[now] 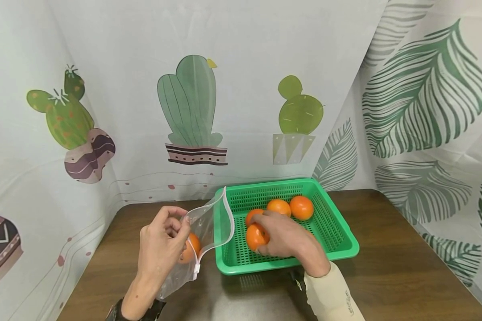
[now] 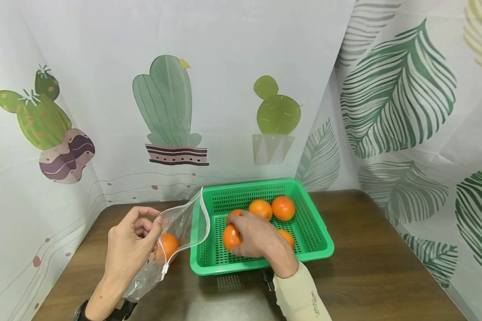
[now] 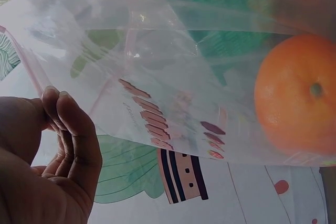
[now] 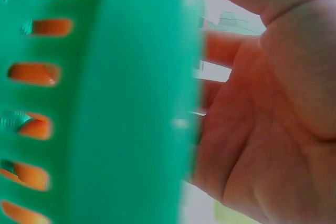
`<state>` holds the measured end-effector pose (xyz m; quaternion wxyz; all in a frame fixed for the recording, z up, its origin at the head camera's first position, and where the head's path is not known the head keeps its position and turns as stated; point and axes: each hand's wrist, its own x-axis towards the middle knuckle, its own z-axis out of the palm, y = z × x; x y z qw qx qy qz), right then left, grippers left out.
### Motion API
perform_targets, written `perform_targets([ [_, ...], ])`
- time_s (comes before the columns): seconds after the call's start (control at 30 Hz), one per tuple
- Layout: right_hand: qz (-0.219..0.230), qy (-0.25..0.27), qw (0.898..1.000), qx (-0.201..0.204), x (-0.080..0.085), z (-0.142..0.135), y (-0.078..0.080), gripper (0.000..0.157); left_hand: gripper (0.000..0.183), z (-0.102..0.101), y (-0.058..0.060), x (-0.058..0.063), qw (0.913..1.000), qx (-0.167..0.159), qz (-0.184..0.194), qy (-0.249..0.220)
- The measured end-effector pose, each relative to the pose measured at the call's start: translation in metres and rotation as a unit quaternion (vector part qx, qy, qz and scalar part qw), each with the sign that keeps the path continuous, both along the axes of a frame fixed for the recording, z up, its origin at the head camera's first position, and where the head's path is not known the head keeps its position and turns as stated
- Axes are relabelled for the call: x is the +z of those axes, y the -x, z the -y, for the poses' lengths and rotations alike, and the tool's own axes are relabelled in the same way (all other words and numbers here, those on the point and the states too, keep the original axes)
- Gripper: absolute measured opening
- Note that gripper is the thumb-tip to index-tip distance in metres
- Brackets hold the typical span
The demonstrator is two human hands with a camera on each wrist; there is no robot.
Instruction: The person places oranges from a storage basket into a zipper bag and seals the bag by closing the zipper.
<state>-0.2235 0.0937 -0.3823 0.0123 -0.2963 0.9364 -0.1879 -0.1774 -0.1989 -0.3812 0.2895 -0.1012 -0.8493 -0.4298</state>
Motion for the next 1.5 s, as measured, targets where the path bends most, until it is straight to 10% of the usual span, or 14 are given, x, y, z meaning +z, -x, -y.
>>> perform_targets([
  [1.5, -0.126, 0.098, 0.987, 0.033, 0.02, 0.015, -0.01, 0.064, 0.02, 0.0, 0.002, -0.003, 0.9995, -0.008, -0.012, 0.028],
])
